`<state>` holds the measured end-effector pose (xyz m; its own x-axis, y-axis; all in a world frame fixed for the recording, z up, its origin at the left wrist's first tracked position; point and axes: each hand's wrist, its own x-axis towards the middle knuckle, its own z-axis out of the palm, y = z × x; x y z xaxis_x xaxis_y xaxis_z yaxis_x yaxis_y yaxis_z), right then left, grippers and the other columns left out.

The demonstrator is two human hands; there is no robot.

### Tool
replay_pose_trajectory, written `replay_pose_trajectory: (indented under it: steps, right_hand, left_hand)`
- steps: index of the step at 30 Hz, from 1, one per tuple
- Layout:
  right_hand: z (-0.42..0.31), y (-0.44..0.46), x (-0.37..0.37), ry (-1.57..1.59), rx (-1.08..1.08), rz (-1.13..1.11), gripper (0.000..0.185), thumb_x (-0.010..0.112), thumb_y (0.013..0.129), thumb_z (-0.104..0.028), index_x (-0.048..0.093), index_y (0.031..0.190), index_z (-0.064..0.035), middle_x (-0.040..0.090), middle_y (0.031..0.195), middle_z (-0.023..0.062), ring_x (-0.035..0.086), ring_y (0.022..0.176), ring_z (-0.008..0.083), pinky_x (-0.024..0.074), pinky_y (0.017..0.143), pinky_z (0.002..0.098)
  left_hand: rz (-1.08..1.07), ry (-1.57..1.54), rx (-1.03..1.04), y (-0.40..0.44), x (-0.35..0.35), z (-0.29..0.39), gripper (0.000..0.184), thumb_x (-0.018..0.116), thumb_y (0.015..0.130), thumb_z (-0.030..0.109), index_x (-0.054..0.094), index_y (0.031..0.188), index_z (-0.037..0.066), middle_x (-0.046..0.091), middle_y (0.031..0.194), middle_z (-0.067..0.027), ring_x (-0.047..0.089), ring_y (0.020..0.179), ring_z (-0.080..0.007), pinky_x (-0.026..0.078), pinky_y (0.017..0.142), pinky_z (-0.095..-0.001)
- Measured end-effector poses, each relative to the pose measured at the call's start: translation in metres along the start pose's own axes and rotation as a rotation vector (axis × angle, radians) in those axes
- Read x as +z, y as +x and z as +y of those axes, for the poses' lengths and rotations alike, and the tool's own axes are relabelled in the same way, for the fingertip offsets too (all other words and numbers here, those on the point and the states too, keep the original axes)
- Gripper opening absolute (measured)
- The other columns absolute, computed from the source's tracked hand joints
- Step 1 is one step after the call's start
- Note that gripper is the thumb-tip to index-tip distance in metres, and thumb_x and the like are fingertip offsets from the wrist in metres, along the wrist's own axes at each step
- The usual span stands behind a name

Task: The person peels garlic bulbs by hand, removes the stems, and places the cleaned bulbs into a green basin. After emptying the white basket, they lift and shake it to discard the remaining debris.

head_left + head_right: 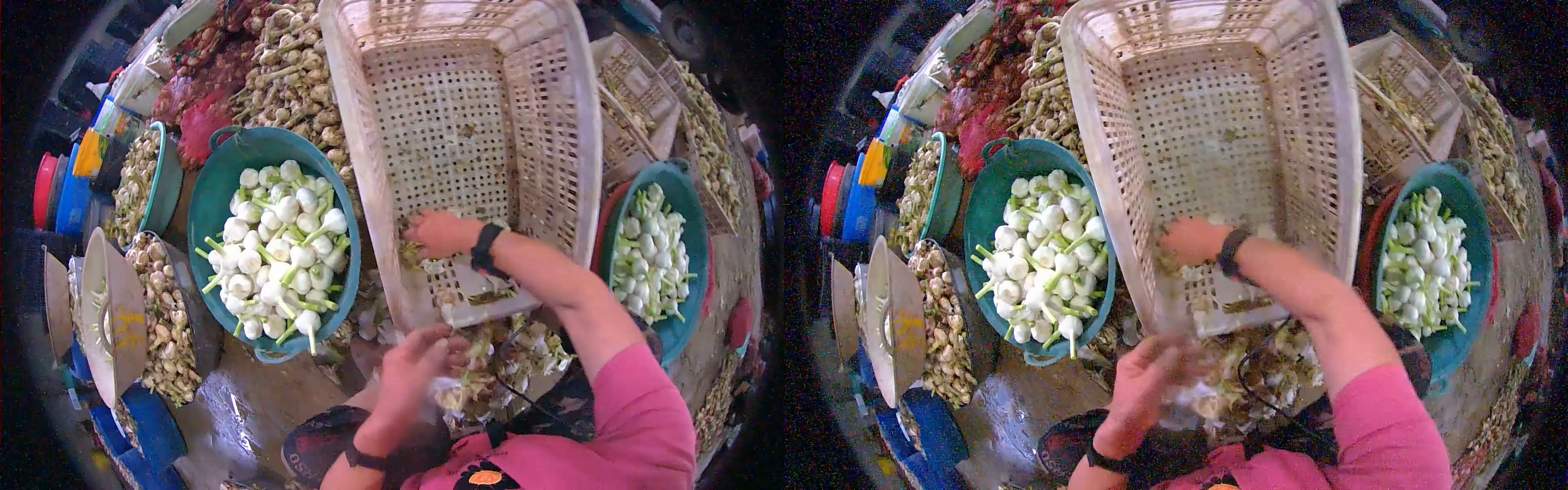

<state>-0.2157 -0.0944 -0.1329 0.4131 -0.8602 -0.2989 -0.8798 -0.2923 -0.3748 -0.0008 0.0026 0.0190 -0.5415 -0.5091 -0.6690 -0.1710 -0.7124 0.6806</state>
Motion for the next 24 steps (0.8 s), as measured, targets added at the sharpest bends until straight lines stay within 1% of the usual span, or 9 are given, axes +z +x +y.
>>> replay_pose_trajectory:
  steps: [2, 5, 6, 9, 12, 15, 16, 20, 24]
  right_hand:
    - [0.001, 0.023, 0.029, -0.018, 0.019, 0.026, 0.043, 0.059, 0.075, -0.035, 0.06, 0.107, -0.0063, 0.054, 0.113, 0.013, 0.052, 0.104, 0.0328, 0.045, 0.087, 0.0427]
    - [0.037, 0.03, 0.078, -0.055, 0.028, -0.174, 0.045, 0.056, 0.074, -0.036, 0.059, 0.107, -0.0065, 0.054, 0.115, 0.0099, 0.05, 0.108, 0.0325, 0.045, 0.087, 0.043]
    - [0.045, 0.016, 0.085, -0.028, -0.063, 0.054, 0.041, 0.054, 0.075, -0.032, 0.059, 0.108, -0.008, 0.053, 0.12, 0.0073, 0.051, 0.108, 0.0321, 0.0468, 0.084, 0.0441]
    - [0.068, -0.002, 0.083, 0.011, 0.016, -0.12, 0.038, 0.049, 0.078, -0.027, 0.056, 0.112, -0.011, 0.055, 0.117, 0.0118, 0.054, 0.102, 0.0343, 0.0478, 0.081, 0.0453]
    - [0.078, -0.026, 0.077, 0.018, 0.27, -0.299, 0.037, 0.046, 0.079, -0.024, 0.055, 0.114, -0.0119, 0.059, 0.105, 0.0174, 0.058, 0.094, 0.0368, 0.0475, 0.079, 0.0464]
    - [0.085, -0.05, 0.081, 0.221, 0.359, -0.159, 0.038, 0.047, 0.076, -0.02, 0.056, 0.111, -0.0097, 0.061, 0.096, 0.0216, 0.059, 0.091, 0.0389, 0.0465, 0.079, 0.0473]
    - [0.084, -0.056, 0.083, 0.272, 0.375, -0.059, 0.036, 0.048, 0.075, -0.017, 0.057, 0.108, -0.0082, 0.061, 0.097, 0.0205, 0.058, 0.092, 0.038, 0.0462, 0.079, 0.047]
    - [0.07, -0.055, 0.038, 0.357, 0.303, -0.343, 0.032, 0.051, 0.077, -0.017, 0.058, 0.106, -0.0081, 0.062, 0.099, 0.0178, 0.059, 0.093, 0.0358, 0.0464, 0.079, 0.0442]
    - [0.054, -0.081, -0.04, 0.396, 0.05, 0.047, 0.032, 0.053, 0.077, -0.019, 0.06, 0.105, -0.0056, 0.063, 0.097, 0.0175, 0.06, 0.091, 0.0322, 0.0459, 0.082, 0.0418]
  left_hand:
    - [0.011, -0.017, -0.025, 0.002, -0.004, 0.004, 0.032, 0.051, 0.089, 0.011, 0.048, 0.116, -0.005, 0.061, 0.103, -0.0155, 0.063, 0.086, -0.021, 0.051, 0.073, -0.0316]
    - [0.016, -0.058, -0.047, 0.006, -0.011, -0.002, 0.031, 0.052, 0.089, 0.011, 0.05, 0.116, -0.004, 0.062, 0.105, -0.0145, 0.062, 0.088, -0.0205, 0.052, 0.072, -0.0307]
    - [0.011, -0.07, -0.056, 0.004, -0.011, -0.002, 0.031, 0.051, 0.088, 0.01, 0.049, 0.116, -0.004, 0.062, 0.105, -0.0147, 0.062, 0.088, -0.0204, 0.051, 0.072, -0.0304]
    - [-0.051, -0.061, -0.056, 0.002, -0.01, -0.001, 0.033, 0.051, 0.088, 0.01, 0.048, 0.118, -0.004, 0.062, 0.106, -0.0149, 0.062, 0.09, -0.0203, 0.051, 0.074, -0.0299]
    - [-0.066, -0.039, -0.064, -0.004, -0.008, 0.001, 0.034, 0.051, 0.088, 0.01, 0.048, 0.119, -0.003, 0.062, 0.105, -0.0145, 0.061, 0.091, -0.0197, 0.05, 0.076, -0.0296]
    - [-0.06, -0.014, -0.057, -0.007, -0.004, 0.0, 0.033, 0.051, 0.088, 0.009, 0.049, 0.119, -0.003, 0.062, 0.105, -0.014, 0.061, 0.091, -0.0184, 0.05, 0.076, -0.0293]
    - [-0.061, -0.002, -0.051, -0.008, -0.002, -0.001, 0.033, 0.052, 0.087, 0.009, 0.05, 0.119, -0.002, 0.063, 0.105, -0.0138, 0.061, 0.091, -0.0179, 0.049, 0.076, -0.0291]
    - [0.03, 0.142, 0.037, 0.0, -0.007, 0.004, 0.03, 0.052, 0.086, 0.008, 0.053, 0.114, -0.002, 0.064, 0.099, -0.0107, 0.06, 0.086, -0.0154, 0.049, 0.074, -0.0283]
    - [0.281, 0.055, 0.247, 0.022, -0.037, 0.027, 0.023, 0.056, 0.086, 0.009, 0.056, 0.107, 0.0, 0.061, 0.095, -0.0062, 0.058, 0.08, -0.0132, 0.047, 0.07, -0.0253]
